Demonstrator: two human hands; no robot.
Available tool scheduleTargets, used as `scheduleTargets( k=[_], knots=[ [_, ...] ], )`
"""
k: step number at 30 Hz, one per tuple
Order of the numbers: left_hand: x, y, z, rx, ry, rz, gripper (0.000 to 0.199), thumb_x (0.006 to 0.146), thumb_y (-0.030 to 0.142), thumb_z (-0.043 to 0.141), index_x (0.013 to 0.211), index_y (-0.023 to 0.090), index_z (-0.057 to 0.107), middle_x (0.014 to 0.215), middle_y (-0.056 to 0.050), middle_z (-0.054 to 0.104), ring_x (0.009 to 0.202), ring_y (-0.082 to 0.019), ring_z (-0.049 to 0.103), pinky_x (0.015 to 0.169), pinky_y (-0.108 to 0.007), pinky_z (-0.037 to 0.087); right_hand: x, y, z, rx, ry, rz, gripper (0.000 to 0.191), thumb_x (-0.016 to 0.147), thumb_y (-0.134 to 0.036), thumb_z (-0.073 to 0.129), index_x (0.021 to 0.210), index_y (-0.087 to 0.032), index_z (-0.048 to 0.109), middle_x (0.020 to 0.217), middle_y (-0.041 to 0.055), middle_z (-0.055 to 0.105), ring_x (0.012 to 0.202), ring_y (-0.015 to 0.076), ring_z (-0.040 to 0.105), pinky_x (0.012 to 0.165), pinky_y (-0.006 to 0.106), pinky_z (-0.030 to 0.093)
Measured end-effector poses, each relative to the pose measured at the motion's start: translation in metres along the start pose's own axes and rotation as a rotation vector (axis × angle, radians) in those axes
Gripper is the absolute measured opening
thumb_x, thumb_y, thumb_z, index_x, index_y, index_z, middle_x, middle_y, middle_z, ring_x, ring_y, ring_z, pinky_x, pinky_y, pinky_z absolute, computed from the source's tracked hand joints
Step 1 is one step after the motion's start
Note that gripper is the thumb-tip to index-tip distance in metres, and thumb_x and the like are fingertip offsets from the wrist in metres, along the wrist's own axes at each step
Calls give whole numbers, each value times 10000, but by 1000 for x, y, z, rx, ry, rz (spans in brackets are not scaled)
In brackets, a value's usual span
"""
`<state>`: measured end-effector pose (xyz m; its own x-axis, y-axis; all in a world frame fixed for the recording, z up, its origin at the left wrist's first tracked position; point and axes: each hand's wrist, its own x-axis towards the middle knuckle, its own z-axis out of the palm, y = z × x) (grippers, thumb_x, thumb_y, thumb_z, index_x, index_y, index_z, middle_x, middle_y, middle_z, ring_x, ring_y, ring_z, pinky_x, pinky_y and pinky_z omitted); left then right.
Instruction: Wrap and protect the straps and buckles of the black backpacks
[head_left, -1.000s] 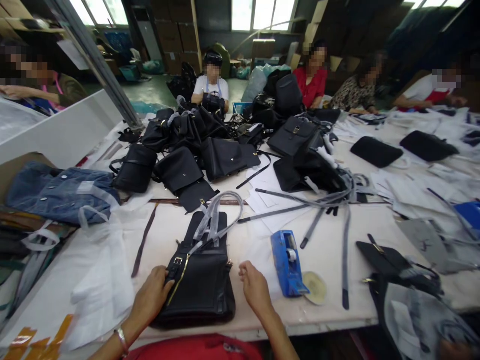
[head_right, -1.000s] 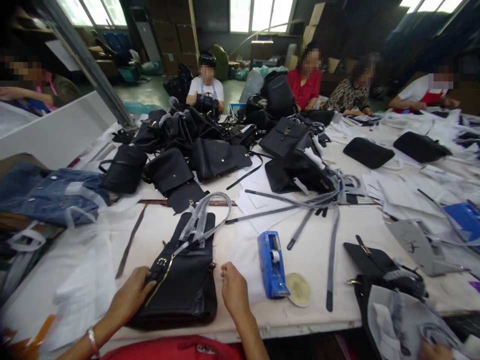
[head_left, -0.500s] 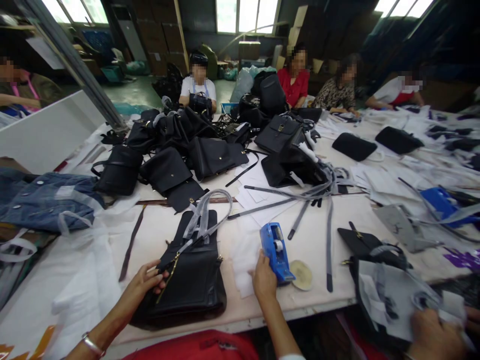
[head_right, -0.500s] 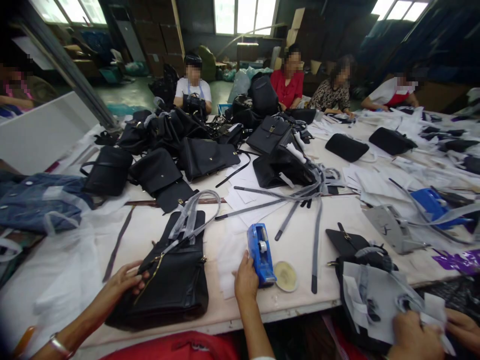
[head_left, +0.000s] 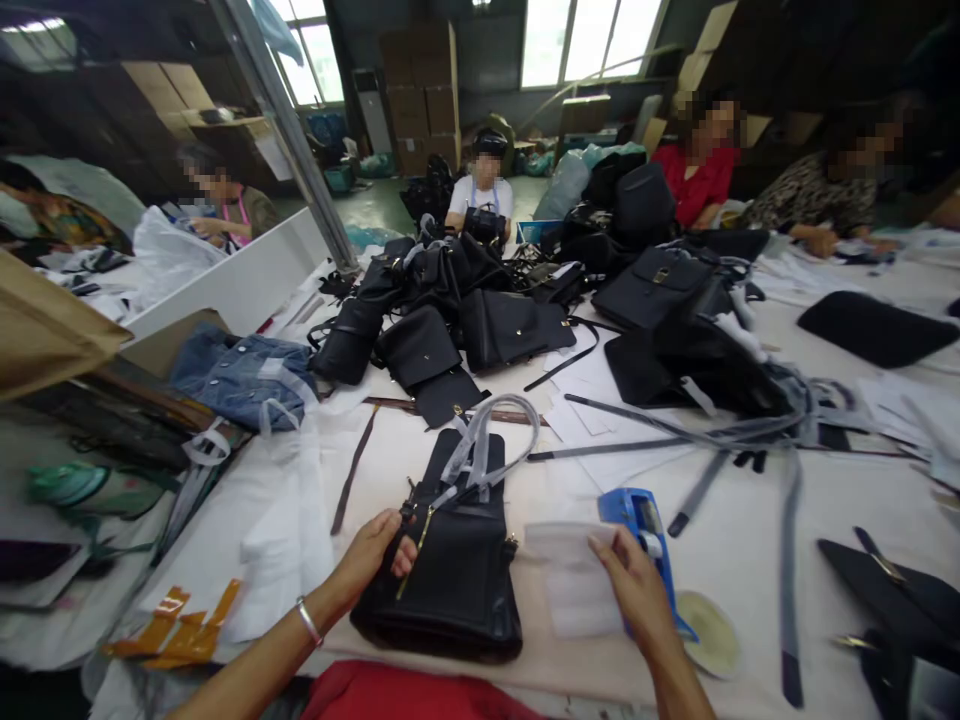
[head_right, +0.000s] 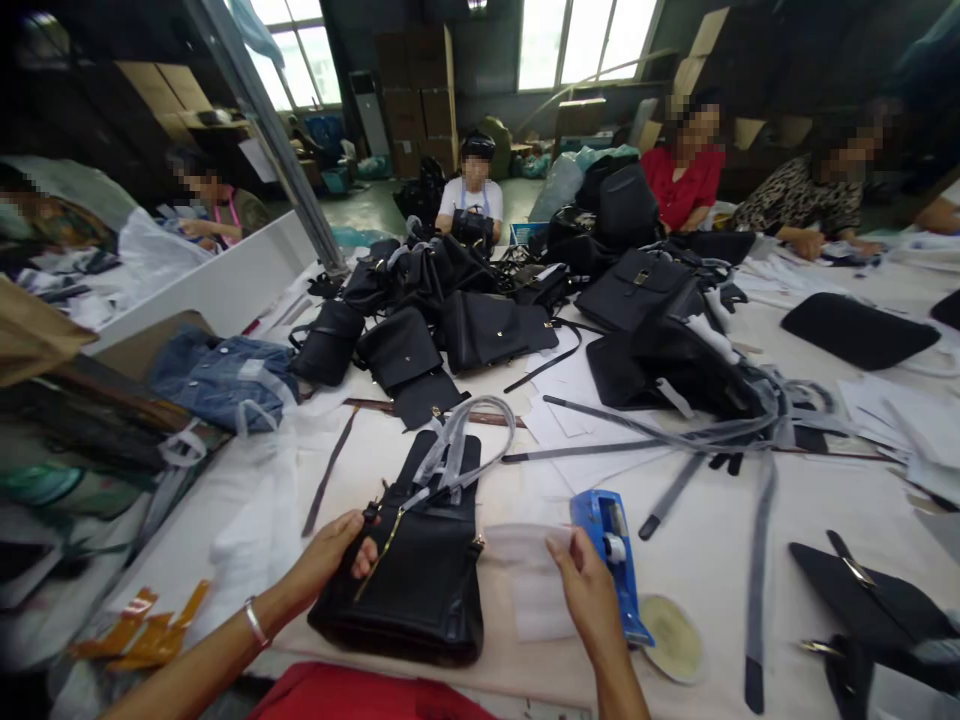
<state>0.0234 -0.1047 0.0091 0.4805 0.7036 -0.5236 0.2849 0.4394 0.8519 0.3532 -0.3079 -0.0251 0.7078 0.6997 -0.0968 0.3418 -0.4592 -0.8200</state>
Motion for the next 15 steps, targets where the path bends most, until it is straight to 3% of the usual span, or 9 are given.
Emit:
scheduleTargets(
  k=[3, 6, 8, 10, 12, 15],
  knots=[
    [4, 2, -6, -7, -29, 29, 429, 844, 558, 492, 1059, 186, 501, 836, -48, 679, 525, -125, 622, 497, -234, 455, 9, -46, 20, 122, -7, 41, 379, 886, -514, 410, 1070, -218, 559, 894, 69, 674, 782, 231, 634, 641, 304, 489],
    [8, 9, -12, 3, -82, 74, 411, 865, 512, 489, 1120, 190, 508, 895, -59, 668, 663, -157, 654, 575, -257, 491, 15, -91, 67, 17, -2, -110, 302, 921, -413, 373, 1058, -223, 563, 923, 74, 663, 819, 232, 624, 709, 308, 455],
    [10, 14, -16, 79, -116, 126, 399, 874, 493, 480, 1130, 193, 539, 896, -62, 669, 793, -198, 655, 672, -295, 514, 17, -115, 104, -8, -136, -260, 245, 927, -324, 374, 1020, -228, 580, 920, 66, 659, 838, 218, 617, 736, 288, 425],
    [10, 17, -20, 228, -101, 235, 361, 874, 478, 483, 1075, 205, 607, 1038, -86, 654, 1004, -244, 610, 866, -355, 493, 19, -133, 139, -9, -311, -340, 180, 903, -267, 423, 954, -230, 592, 837, 44, 654, 773, 199, 604, 687, 260, 397],
    [8, 20, -26, 393, -40, 366, 332, 874, 457, 484, 1020, 219, 662, 1284, -93, 541, 1231, -273, 468, 1057, -398, 364, 21, -147, 166, 15, -506, -381, 112, 865, -232, 485, 875, -221, 596, 726, 15, 627, 677, 173, 567, 623, 236, 358],
    [6, 26, -34, 575, 9, 493, 313, 882, 414, 484, 1071, 246, 669, 1489, -51, 308, 1366, -284, 285, 1152, -432, 202, 29, -161, 189, 94, -745, -443, 91, 824, -190, 529, 768, -202, 600, 665, -12, 593, 630, 138, 517, 590, 211, 330]
  ],
)
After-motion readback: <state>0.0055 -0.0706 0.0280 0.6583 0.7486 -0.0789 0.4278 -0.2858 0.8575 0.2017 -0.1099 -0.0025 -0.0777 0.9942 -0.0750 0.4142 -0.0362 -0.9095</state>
